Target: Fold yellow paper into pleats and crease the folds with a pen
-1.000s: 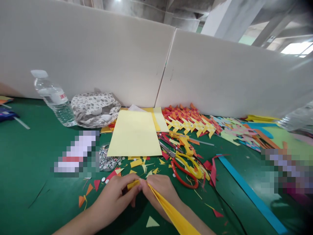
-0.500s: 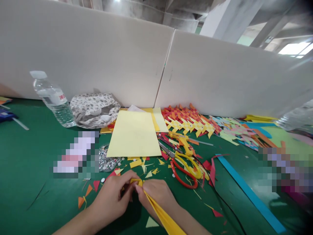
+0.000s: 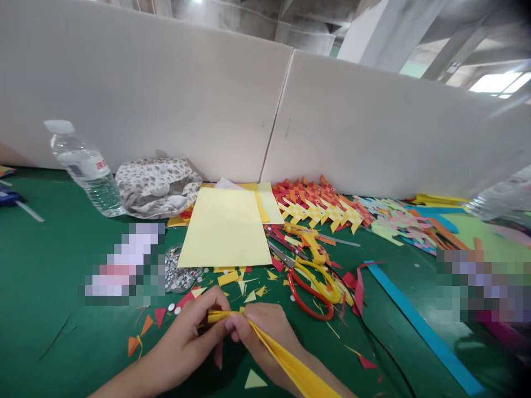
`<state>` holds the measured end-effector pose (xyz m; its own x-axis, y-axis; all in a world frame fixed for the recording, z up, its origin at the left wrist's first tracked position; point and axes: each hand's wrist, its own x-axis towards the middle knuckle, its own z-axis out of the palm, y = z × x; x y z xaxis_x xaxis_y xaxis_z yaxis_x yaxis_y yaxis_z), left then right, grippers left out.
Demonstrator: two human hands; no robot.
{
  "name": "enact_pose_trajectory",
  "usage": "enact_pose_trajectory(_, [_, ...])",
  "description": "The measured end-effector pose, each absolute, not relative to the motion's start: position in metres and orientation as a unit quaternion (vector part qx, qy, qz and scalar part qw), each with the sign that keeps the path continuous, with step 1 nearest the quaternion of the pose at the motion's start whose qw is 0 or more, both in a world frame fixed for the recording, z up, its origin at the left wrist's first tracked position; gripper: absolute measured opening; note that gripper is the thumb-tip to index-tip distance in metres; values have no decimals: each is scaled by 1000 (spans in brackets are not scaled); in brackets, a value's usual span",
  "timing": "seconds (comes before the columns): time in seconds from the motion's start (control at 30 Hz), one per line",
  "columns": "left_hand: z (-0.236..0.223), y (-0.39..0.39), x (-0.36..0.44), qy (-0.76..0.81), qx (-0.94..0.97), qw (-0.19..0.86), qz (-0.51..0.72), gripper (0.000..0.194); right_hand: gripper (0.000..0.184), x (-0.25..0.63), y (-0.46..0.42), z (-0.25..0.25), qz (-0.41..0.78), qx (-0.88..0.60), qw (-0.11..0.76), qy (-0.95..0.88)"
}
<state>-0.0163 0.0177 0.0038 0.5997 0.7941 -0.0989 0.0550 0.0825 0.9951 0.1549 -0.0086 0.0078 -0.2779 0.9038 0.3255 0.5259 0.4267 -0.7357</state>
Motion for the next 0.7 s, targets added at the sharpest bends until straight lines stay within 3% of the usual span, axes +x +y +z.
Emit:
enact_pose_trajectory(0.1, [5, 20, -19, 344, 618, 641, 299, 33, 49, 157, -10, 8, 315, -466, 385, -731])
enact_pose_trajectory(0.27, [7, 33, -25, 364, 556, 656, 359, 30, 56, 165, -5, 10, 416, -540, 515, -519])
enact_pose_trajectory(0.43, [10, 38, -28, 343, 541, 691, 335, 29, 58, 174, 2, 8, 478, -540, 528, -448])
enact_pose_trajectory(0.57, [13, 37, -32, 277, 529, 788, 148, 27, 54, 176, 0, 7, 543, -499, 481, -474])
enact_pose_trajectory(0.7, [12, 31, -29, 213, 499, 840, -3, 45, 49, 167, -6, 8, 617, -437, 397, -521])
